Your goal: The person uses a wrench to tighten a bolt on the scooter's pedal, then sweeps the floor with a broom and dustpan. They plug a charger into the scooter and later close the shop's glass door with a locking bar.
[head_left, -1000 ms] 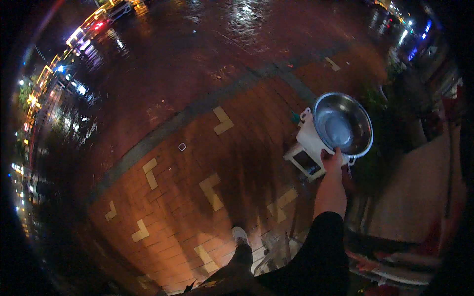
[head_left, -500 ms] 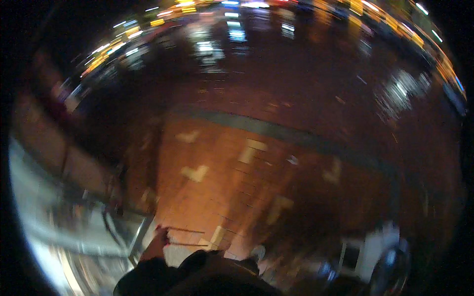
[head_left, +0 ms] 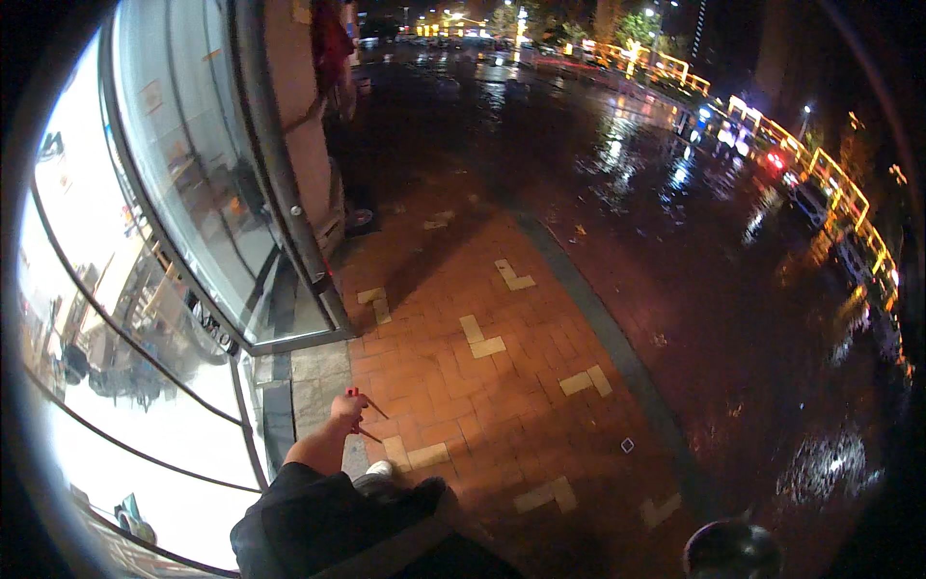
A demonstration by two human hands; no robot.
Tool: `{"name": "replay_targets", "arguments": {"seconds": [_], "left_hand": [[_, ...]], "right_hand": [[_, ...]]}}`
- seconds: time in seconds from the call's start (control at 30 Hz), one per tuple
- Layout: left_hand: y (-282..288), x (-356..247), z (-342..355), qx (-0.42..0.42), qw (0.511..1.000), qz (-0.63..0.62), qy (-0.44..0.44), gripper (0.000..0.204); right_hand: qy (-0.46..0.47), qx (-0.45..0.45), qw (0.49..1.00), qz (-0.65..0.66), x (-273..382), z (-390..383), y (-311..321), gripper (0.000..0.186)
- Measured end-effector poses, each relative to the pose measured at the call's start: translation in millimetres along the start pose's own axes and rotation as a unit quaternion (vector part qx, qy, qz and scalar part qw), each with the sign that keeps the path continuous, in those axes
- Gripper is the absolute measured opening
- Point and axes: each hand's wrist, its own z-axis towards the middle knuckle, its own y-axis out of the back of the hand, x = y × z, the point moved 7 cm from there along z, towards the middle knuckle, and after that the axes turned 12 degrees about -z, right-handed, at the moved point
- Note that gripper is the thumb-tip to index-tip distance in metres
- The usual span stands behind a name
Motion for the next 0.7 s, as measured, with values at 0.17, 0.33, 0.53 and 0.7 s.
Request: {"name": "replay_targets", "arguments": {"seconds": [0.17, 0.33, 0.53, 0.7], "left_hand": [[79, 16, 35, -0.012, 0.994, -0.110, -0.024, 0.020], [159, 66, 90, -0.063, 0.983, -0.166, 0.040, 0.016], [250, 134, 173, -0.075, 0.983, -0.114, 0.123, 0.014], [334, 169, 197, -0.100, 0.988, -0.060, 0.099, 0.020]], "right_hand": [[-0.012, 0.087, 0.993, -0.076, 15, -17, -91, 0.026], [-0.035, 0.129, 0.981, -0.139, 14, -46, -191, 0.025], [-0.060, 0.148, 0.969, -0.191, 5, -86, -309, 0.024], [-0.075, 0.175, 0.954, -0.231, -6, -109, -395, 0.024]]}}
